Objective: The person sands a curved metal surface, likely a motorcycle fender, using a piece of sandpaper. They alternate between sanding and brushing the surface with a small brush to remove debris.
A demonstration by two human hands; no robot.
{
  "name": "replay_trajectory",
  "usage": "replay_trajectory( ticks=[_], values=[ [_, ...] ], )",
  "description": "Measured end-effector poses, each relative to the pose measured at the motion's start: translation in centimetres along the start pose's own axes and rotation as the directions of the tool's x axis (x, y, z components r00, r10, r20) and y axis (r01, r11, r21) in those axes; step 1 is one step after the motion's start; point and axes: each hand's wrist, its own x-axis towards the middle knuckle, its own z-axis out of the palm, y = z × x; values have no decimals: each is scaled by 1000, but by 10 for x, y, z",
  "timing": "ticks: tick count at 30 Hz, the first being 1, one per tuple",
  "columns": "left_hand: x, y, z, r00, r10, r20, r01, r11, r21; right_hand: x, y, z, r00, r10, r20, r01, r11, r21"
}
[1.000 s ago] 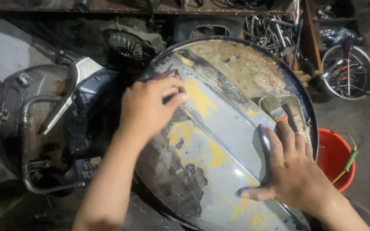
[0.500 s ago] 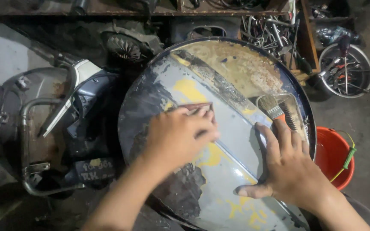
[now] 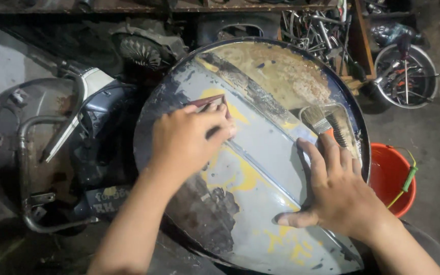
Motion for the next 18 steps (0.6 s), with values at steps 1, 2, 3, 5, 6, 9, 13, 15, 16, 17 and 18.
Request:
replay_trajectory(
  ticks=[1, 2, 3, 5, 6, 9, 13, 15, 16, 17, 18],
  values=[
    [1, 1, 2, 997, 53, -54, -53, 999, 11, 1, 1, -1, 1000, 2, 30, -1, 1000, -17],
    [-3, 9, 4, 997, 55, -61, -54, 998, 14, 2, 2, -1, 1000, 0, 24, 0, 1000, -20],
    [-7, 17, 6, 994, 103, -38, -105, 993, -49, 3, 2, 0, 1000, 10, 29, -10, 1000, -10],
    [-8, 16, -3, 989, 149, -8, -149, 982, -115, 2, 0, -1, 999, 21, 42, -21, 1000, 6],
    [-3, 7, -14, 995, 87, -57, -92, 991, -95, 4, -1, -4, 997, 27, 73, -27, 1000, 4],
    [6, -6, -25, 995, -40, -89, 33, 996, -78, 4, 0, -3, 996, 27, 79, -27, 1000, 4],
    [-2, 8, -21, 996, -95, 3, 95, 993, -70, 2, -1, -2, 999, 24, 35, -25, 1000, 17],
    [11, -4, -30, 989, -149, -23, 146, 985, -96, 3, -1, -3, 997, 27, 73, -28, 999, 19],
    [19, -11, -35, 979, -195, -58, 188, 975, -120, 5, 0, -4, 995, 34, 98, -35, 999, 18],
    [15, -5, -33, 979, -197, -57, 189, 974, -121, 3, -1, -2, 994, 32, 100, -34, 999, 18],
    [13, 1, -32, 990, -136, -20, 135, 989, -63, 2, 0, -1, 998, 19, 58, -20, 1000, 15]
  ],
)
